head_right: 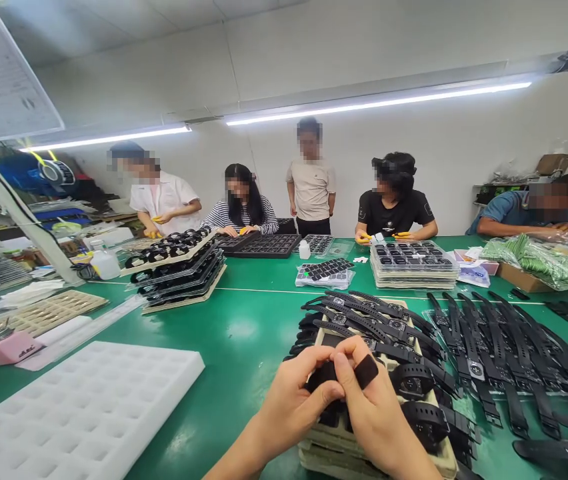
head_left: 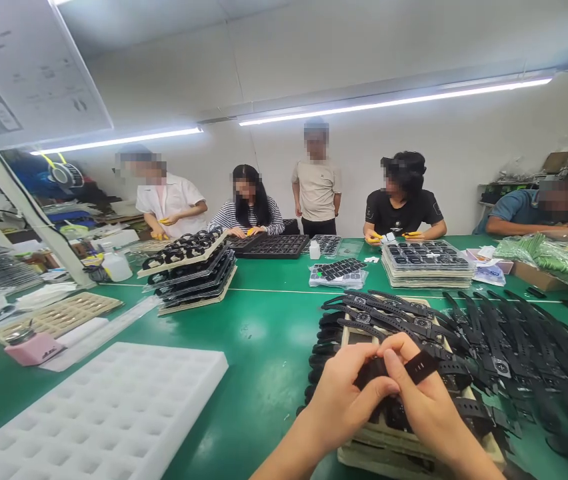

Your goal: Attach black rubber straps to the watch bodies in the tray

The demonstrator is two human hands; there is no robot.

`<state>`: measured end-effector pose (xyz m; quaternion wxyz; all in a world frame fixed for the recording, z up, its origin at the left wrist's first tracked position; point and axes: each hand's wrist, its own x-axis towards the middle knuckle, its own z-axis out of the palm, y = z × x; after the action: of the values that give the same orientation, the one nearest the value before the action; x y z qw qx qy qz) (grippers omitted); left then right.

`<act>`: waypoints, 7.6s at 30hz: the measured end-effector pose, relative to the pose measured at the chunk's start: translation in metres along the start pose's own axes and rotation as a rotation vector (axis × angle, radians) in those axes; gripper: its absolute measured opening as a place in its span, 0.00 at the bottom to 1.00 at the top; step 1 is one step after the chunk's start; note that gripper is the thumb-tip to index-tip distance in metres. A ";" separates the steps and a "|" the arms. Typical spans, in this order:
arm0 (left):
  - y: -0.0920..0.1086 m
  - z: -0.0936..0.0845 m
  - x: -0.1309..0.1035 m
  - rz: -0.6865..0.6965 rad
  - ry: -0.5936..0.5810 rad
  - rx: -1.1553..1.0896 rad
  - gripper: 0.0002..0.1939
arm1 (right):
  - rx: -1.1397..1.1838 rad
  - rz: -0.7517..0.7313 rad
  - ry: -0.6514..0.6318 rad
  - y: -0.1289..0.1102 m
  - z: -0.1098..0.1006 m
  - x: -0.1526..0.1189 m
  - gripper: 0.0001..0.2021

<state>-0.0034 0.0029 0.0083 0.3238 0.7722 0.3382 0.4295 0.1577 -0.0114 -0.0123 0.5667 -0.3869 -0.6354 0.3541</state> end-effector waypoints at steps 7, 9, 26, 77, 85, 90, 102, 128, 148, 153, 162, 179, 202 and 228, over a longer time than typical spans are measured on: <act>0.000 -0.005 0.003 0.100 -0.100 0.157 0.13 | -0.074 0.020 0.032 0.004 -0.007 -0.001 0.11; -0.001 -0.006 0.005 0.131 -0.105 0.178 0.13 | -0.040 0.007 0.091 0.003 -0.006 -0.001 0.10; -0.005 -0.008 0.002 0.231 -0.021 0.233 0.14 | 0.061 0.078 0.321 -0.008 -0.004 -0.001 0.14; -0.014 0.039 -0.001 -0.243 0.370 -0.793 0.23 | -0.186 -0.361 0.339 0.024 0.026 -0.007 0.05; -0.011 0.037 -0.004 -0.173 0.310 -0.674 0.26 | -0.092 -0.432 0.426 0.023 0.030 -0.009 0.05; -0.009 0.031 0.000 -0.200 0.397 -0.749 0.27 | -0.226 -0.401 0.320 0.021 0.028 -0.009 0.09; -0.009 0.029 0.000 -0.183 0.266 -0.684 0.26 | -0.087 -0.420 0.353 0.019 0.029 -0.009 0.13; -0.022 0.035 -0.001 -0.508 -0.491 -1.077 0.24 | 0.431 0.293 0.399 -0.015 -0.010 0.017 0.21; -0.026 0.035 0.001 -0.475 -0.522 -1.104 0.24 | 0.518 0.377 0.364 -0.015 -0.009 0.019 0.23; -0.027 0.033 0.002 -0.470 -0.554 -1.054 0.26 | 0.508 0.373 0.359 -0.013 -0.008 0.019 0.23; -0.016 0.034 0.003 -0.460 -0.446 -0.899 0.30 | 0.509 0.373 0.330 -0.013 -0.008 0.018 0.23; -0.008 0.013 -0.001 0.336 0.102 0.283 0.22 | 0.217 0.142 0.108 -0.009 -0.004 0.002 0.19; -0.016 0.021 0.001 -0.087 0.270 -0.639 0.17 | -0.293 -0.153 -0.054 -0.017 -0.002 -0.004 0.20; 0.000 -0.008 0.003 -0.083 -0.019 -0.356 0.18 | -0.137 -0.253 0.161 0.003 -0.001 -0.003 0.07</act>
<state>-0.0094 0.0072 0.0131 0.4761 0.6920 0.2855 0.4614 0.1593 -0.0124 -0.0164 0.6283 -0.3686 -0.6542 0.2036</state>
